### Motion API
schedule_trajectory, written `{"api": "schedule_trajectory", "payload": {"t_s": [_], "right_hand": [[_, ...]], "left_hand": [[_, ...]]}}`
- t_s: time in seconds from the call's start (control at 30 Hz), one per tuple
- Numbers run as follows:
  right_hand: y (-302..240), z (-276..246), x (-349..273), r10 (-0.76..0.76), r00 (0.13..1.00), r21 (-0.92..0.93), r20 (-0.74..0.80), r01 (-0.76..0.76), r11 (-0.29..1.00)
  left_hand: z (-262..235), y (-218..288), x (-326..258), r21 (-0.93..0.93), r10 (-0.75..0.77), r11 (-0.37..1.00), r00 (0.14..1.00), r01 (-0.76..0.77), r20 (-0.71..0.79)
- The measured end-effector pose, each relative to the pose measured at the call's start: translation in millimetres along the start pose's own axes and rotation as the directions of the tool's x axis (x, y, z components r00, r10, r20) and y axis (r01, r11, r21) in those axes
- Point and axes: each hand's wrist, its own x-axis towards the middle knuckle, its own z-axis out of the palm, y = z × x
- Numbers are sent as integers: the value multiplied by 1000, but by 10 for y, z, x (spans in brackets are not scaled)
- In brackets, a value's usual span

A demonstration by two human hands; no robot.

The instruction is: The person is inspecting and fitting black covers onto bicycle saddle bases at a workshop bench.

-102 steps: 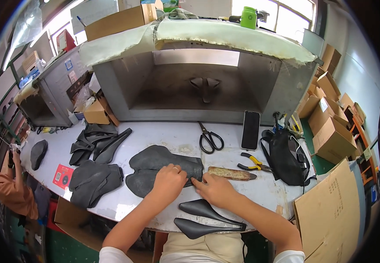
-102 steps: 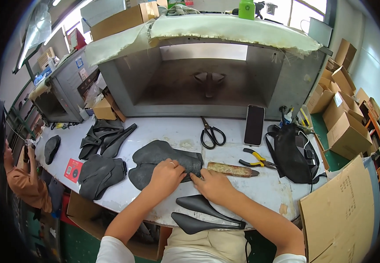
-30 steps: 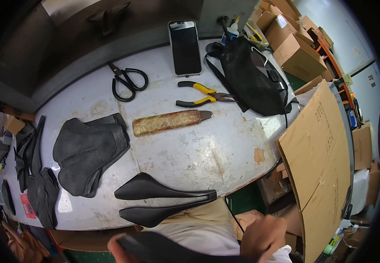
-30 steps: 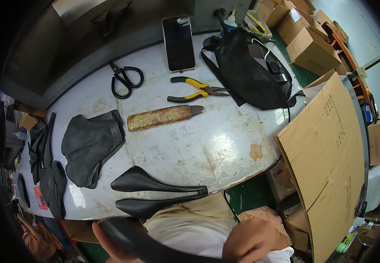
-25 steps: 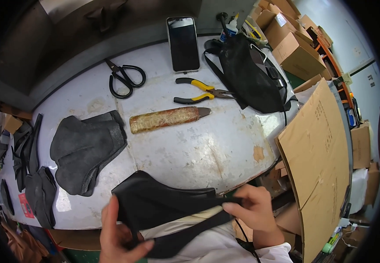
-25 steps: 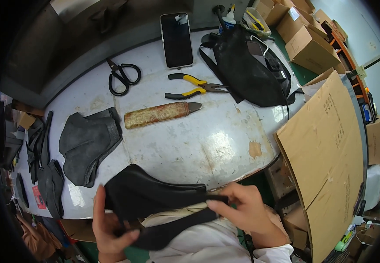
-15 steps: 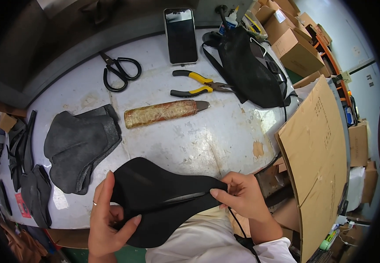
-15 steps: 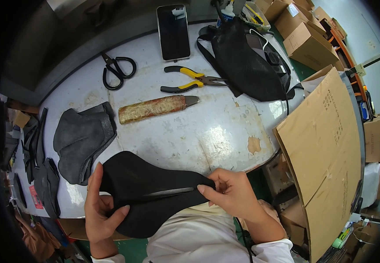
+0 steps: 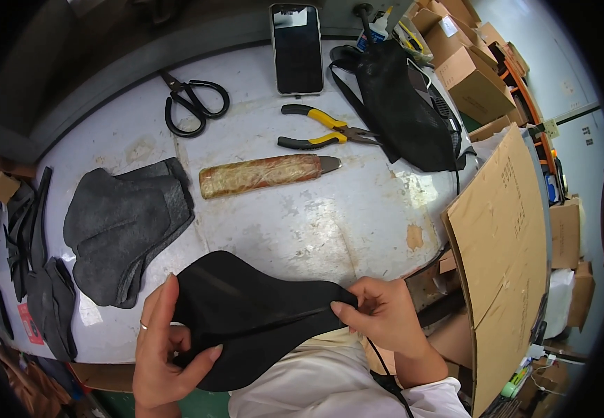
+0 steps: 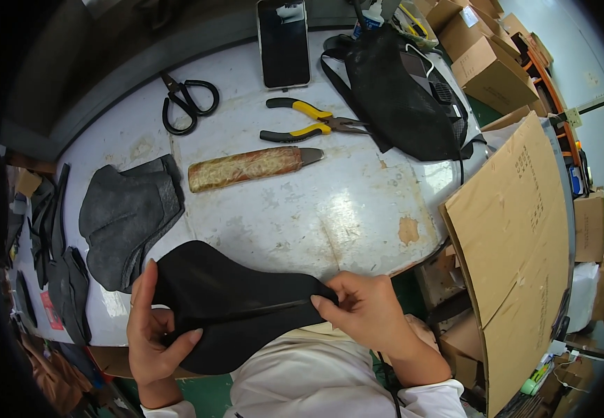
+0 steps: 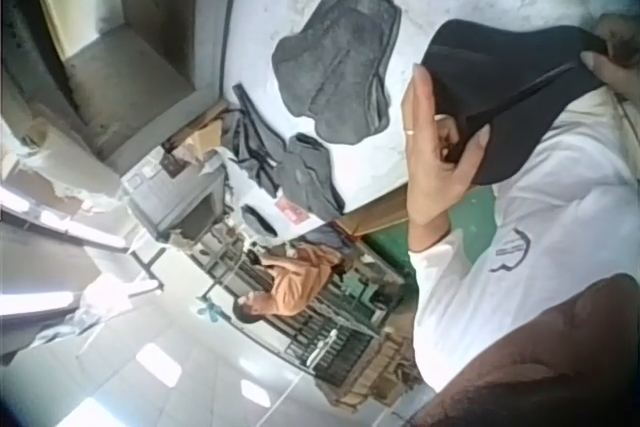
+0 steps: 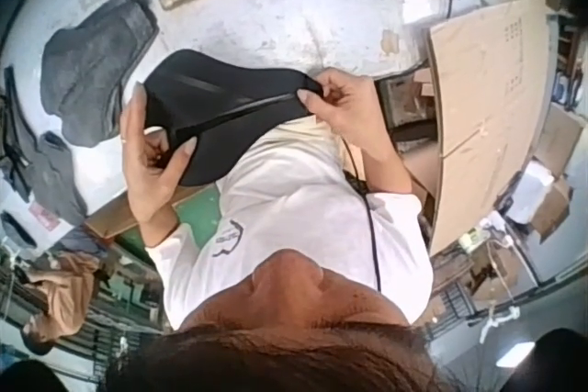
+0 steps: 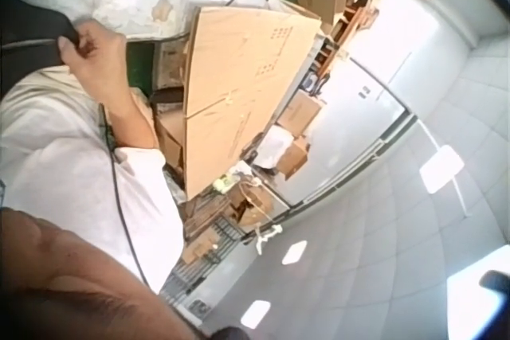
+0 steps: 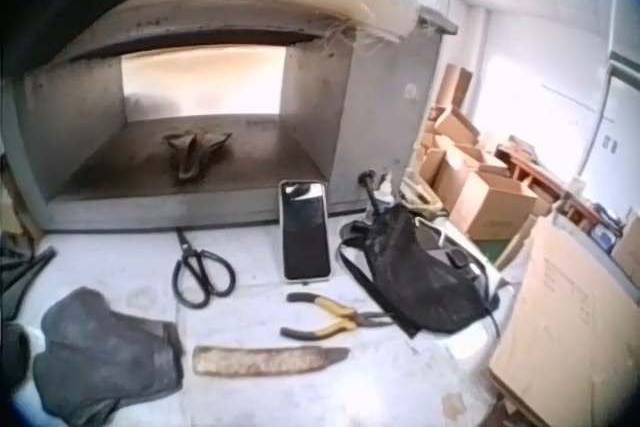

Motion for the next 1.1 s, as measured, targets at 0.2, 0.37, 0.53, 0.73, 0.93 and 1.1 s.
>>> {"api": "schedule_trajectory", "payload": {"t_s": [0.2, 0.37, 0.53, 0.73, 0.93, 1.1], "right_hand": [[-76, 58, 20, -38, 999, -167, -19, 34, 985], [-81, 13, 19, -52, 999, -200, 12, 53, 978], [-8, -17, 9, -85, 992, -71, 97, 92, 993], [209, -160, -14, -202, 885, 290, 421, 80, 954], [-490, 667, -36, -26, 892, 780, 452, -381, 497], [-400, 695, 152, -728, 621, 955, 289, -132, 266]], "left_hand": [[107, -48, -17, 352, 66, 936, 986, -8, -154], [99, -116, -196, 317, -232, 896, 937, 310, -261], [523, -179, -350, -221, -224, 967, 830, 125, -510], [460, -153, -374, -858, -408, 495, 835, -138, -370], [165, -8, -343, -781, -66, 616, 981, -106, -185], [-420, 423, -177, -547, 808, 479, 588, -686, -30]]}}
